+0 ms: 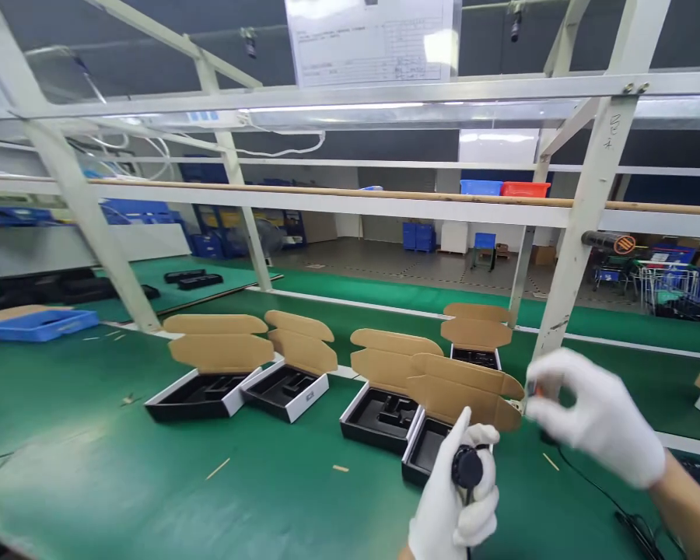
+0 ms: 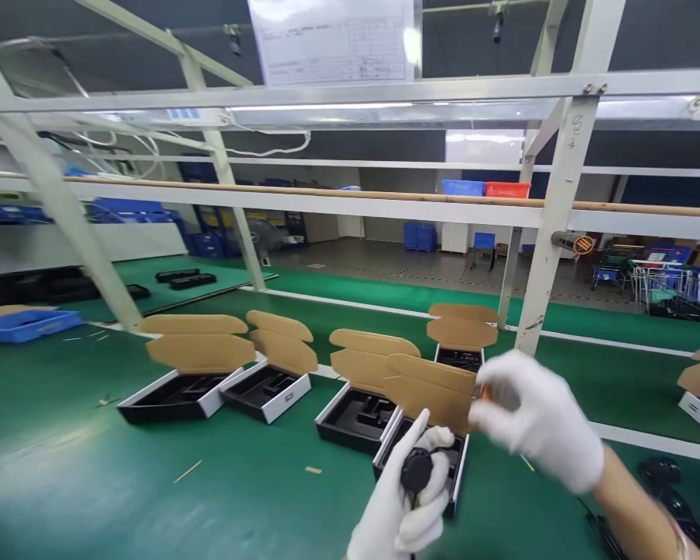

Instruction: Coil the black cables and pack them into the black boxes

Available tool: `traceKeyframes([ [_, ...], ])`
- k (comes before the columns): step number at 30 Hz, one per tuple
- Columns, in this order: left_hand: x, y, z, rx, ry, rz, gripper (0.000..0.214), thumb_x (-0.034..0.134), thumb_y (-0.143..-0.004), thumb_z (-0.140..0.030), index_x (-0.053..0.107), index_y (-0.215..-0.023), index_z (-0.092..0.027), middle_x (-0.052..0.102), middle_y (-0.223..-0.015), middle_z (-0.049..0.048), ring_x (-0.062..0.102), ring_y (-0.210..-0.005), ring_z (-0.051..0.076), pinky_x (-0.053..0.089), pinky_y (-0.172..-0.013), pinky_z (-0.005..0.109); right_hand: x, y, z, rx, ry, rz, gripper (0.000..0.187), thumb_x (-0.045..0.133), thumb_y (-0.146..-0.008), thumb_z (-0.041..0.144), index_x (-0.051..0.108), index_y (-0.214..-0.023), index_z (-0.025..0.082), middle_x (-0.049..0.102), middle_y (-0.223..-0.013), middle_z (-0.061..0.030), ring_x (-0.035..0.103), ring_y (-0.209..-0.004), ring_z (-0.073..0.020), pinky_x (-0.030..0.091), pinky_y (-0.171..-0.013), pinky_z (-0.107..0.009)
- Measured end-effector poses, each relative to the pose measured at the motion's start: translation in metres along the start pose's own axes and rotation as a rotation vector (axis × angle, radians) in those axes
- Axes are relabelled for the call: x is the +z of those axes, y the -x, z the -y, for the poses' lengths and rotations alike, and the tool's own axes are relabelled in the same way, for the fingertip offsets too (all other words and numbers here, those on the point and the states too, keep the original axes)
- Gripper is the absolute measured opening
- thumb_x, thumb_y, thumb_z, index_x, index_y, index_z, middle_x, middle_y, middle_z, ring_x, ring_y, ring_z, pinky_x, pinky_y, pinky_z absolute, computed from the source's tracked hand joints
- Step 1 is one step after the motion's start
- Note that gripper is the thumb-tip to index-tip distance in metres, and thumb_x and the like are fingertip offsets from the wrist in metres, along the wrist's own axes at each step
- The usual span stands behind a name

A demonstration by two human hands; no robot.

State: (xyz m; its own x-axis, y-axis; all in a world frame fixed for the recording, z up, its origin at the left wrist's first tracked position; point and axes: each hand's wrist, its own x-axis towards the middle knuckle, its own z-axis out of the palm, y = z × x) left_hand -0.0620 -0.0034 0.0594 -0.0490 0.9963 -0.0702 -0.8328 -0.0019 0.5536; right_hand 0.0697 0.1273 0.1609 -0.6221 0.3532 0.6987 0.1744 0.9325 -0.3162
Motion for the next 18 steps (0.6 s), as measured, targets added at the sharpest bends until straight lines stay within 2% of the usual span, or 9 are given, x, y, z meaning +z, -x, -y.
traceKeyframes([
  [1, 0.004, -0.003, 0.002, 0.020, 0.013, -0.009, 0.044, 0.056, -0.083, -0.065, 0.062, -0.085, -0.021, 0.039, -0.043, -0.0103, 0.016, -0.026, 0.004, 0.009, -0.025, 0.017, 0.009, 0.021, 0.017, -0.053, -0.054, 0.150, 0.012, 0.068, -0.077, 0.028, 0.064, -0.088, 0.028, 0.065, -0.075, 0.0023, 0.059, -0.062, -0.0144, 0.050, -0.059, -0.025],
  [3, 0.011, -0.008, 0.007, 0.080, 0.034, -0.065, 0.039, 0.063, -0.081, -0.059, 0.062, -0.077, -0.019, 0.051, -0.051, -0.0065, 0.033, -0.031, 0.004, 0.026, -0.028, 0.017, 0.026, 0.050, 0.040, -0.057, -0.063, 0.350, 0.015, 0.071, -0.075, 0.025, 0.065, -0.088, 0.030, 0.067, -0.083, 0.0014, 0.062, -0.070, -0.0165, 0.050, -0.061, -0.026],
  [5, 0.017, -0.009, 0.013, 0.109, 0.048, -0.154, 0.036, 0.069, -0.079, -0.052, 0.060, -0.070, -0.018, 0.059, -0.061, -0.0030, 0.048, -0.044, 0.006, 0.040, -0.040, 0.016, 0.039, 0.064, 0.048, -0.017, -0.040, 0.455, 0.017, 0.070, -0.076, 0.023, 0.065, -0.091, 0.030, 0.068, -0.093, -0.0001, 0.063, -0.079, -0.0190, 0.050, -0.066, -0.028],
  [6, 0.019, -0.009, 0.015, 0.091, 0.045, -0.189, 0.037, 0.071, -0.077, -0.052, 0.060, -0.069, -0.018, 0.058, -0.062, -0.0027, 0.051, -0.047, 0.006, 0.041, -0.042, 0.015, 0.042, 0.067, 0.048, 0.008, -0.037, 0.480, 0.018, 0.067, -0.078, 0.021, 0.065, -0.093, 0.030, 0.068, -0.097, -0.0006, 0.063, -0.082, -0.0194, 0.050, -0.069, -0.028],
  [11, 0.009, -0.005, 0.024, -0.044, -0.126, -0.195, 0.047, 0.064, -0.076, -0.065, 0.064, -0.080, -0.018, 0.048, -0.050, -0.0065, 0.034, -0.033, 0.005, 0.025, -0.031, 0.017, 0.041, 0.071, 0.041, 0.150, -0.116, 0.512, 0.022, 0.057, -0.078, 0.010, 0.063, -0.088, 0.029, 0.067, -0.096, 0.0016, 0.062, -0.083, -0.0169, 0.049, -0.073, -0.027],
  [13, -0.001, -0.002, 0.028, 0.013, -0.265, -0.206, 0.052, 0.057, -0.079, -0.068, 0.066, -0.090, -0.018, 0.055, -0.056, -0.0040, 0.036, -0.033, 0.005, 0.026, -0.030, 0.018, 0.040, 0.072, 0.040, 0.104, -0.057, 0.512, 0.023, 0.060, -0.077, 0.013, 0.064, -0.092, 0.030, 0.068, -0.097, 0.0009, 0.062, -0.084, -0.0183, 0.049, -0.072, -0.027],
  [14, -0.006, 0.000, 0.030, 0.077, -0.335, -0.229, 0.051, 0.060, -0.078, -0.066, 0.067, -0.096, -0.018, 0.062, -0.065, -0.0010, 0.044, -0.038, 0.007, 0.031, -0.033, 0.019, 0.040, 0.072, 0.040, 0.050, 0.015, 0.495, 0.024, 0.063, -0.077, 0.017, 0.064, -0.097, 0.029, 0.068, -0.097, -0.0006, 0.062, -0.083, -0.0202, 0.049, -0.070, -0.029],
  [16, -0.015, 0.008, 0.032, 0.248, -0.464, -0.281, 0.052, 0.070, -0.074, -0.055, 0.066, -0.113, -0.021, 0.071, -0.098, 0.0066, 0.063, -0.067, 0.013, 0.049, -0.050, 0.021, 0.043, 0.070, 0.039, -0.066, 0.191, 0.432, 0.030, 0.068, -0.075, 0.023, 0.064, -0.104, 0.027, 0.069, -0.092, -0.0040, 0.061, -0.078, -0.0237, 0.048, -0.066, -0.033],
  [18, -0.022, 0.018, 0.031, 0.373, -0.563, -0.292, 0.062, 0.072, -0.075, -0.049, 0.058, -0.130, -0.025, 0.063, -0.128, 0.0099, 0.064, -0.099, 0.020, 0.054, -0.074, 0.024, 0.044, 0.066, 0.041, -0.133, 0.273, 0.385, 0.028, 0.069, -0.076, 0.027, 0.065, -0.104, 0.024, 0.069, -0.084, -0.0048, 0.060, -0.072, -0.0237, 0.047, -0.062, -0.033],
])
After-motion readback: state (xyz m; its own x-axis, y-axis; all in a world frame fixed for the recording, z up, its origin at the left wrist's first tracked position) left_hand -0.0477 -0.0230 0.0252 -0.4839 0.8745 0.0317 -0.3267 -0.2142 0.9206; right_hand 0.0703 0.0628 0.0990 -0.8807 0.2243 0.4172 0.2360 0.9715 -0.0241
